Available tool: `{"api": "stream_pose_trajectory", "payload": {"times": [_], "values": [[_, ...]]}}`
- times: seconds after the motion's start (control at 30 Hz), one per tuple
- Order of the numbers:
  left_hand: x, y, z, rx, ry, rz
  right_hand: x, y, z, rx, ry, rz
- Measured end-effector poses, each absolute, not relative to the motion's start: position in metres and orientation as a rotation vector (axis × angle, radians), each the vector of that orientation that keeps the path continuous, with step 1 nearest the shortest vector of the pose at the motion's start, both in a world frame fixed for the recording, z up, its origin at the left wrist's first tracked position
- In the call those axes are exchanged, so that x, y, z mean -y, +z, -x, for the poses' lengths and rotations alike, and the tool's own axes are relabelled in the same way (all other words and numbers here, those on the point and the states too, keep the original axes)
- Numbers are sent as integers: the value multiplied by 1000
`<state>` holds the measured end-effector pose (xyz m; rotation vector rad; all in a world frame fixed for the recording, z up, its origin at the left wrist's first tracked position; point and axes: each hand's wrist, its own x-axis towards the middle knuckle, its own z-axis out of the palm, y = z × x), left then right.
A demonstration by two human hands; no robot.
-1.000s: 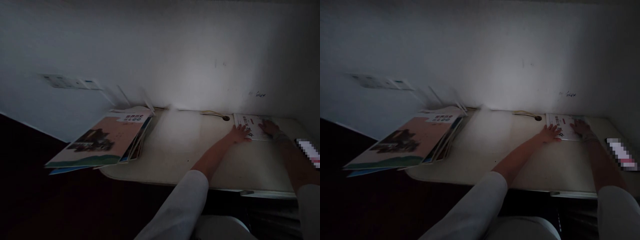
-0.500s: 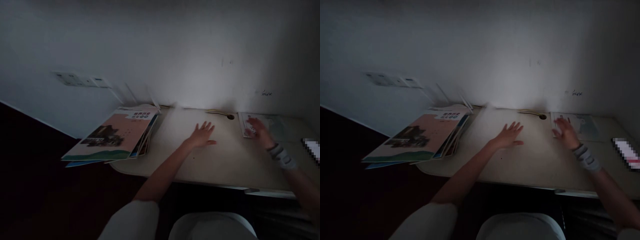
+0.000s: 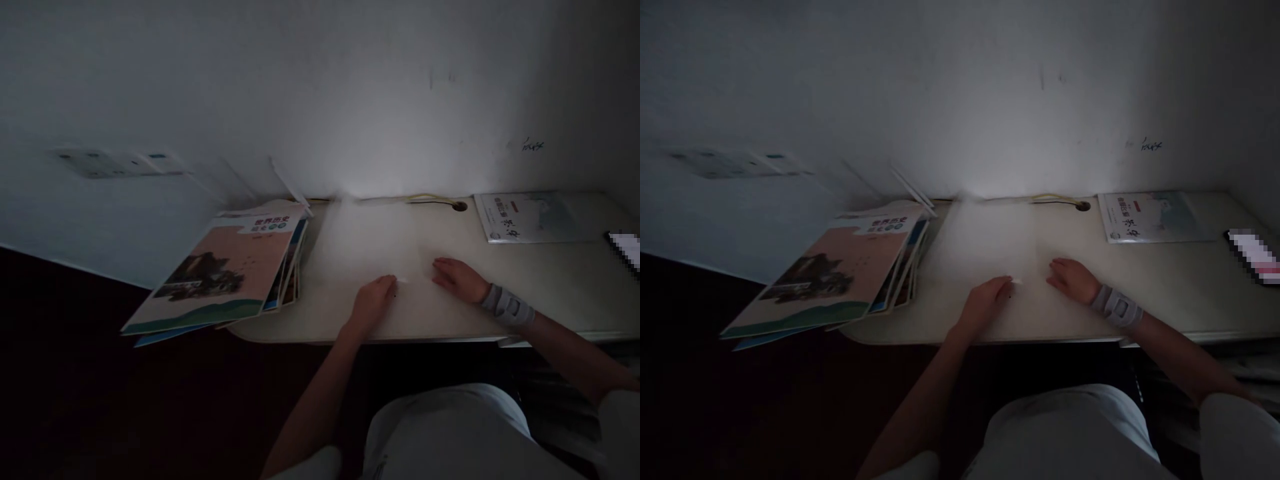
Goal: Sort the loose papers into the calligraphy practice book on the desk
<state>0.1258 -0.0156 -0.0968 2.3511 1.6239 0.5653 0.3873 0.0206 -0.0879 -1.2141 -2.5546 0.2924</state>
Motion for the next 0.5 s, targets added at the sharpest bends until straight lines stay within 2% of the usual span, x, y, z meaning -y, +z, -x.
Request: {"api": "stream_pose_trajectory", "payload": {"times": [0.17, 0.33, 0.5], "values": [[34, -95, -147, -1626, 1082, -1687, -13, -89, -376, 2460, 309, 1324], [48, -82, -163, -1184, 1626, -813, 19, -83, -378, 2754, 161, 1134], [61, -79, -144, -1142, 2036, -434, 49, -82, -423, 2806, 63, 1184]]}}
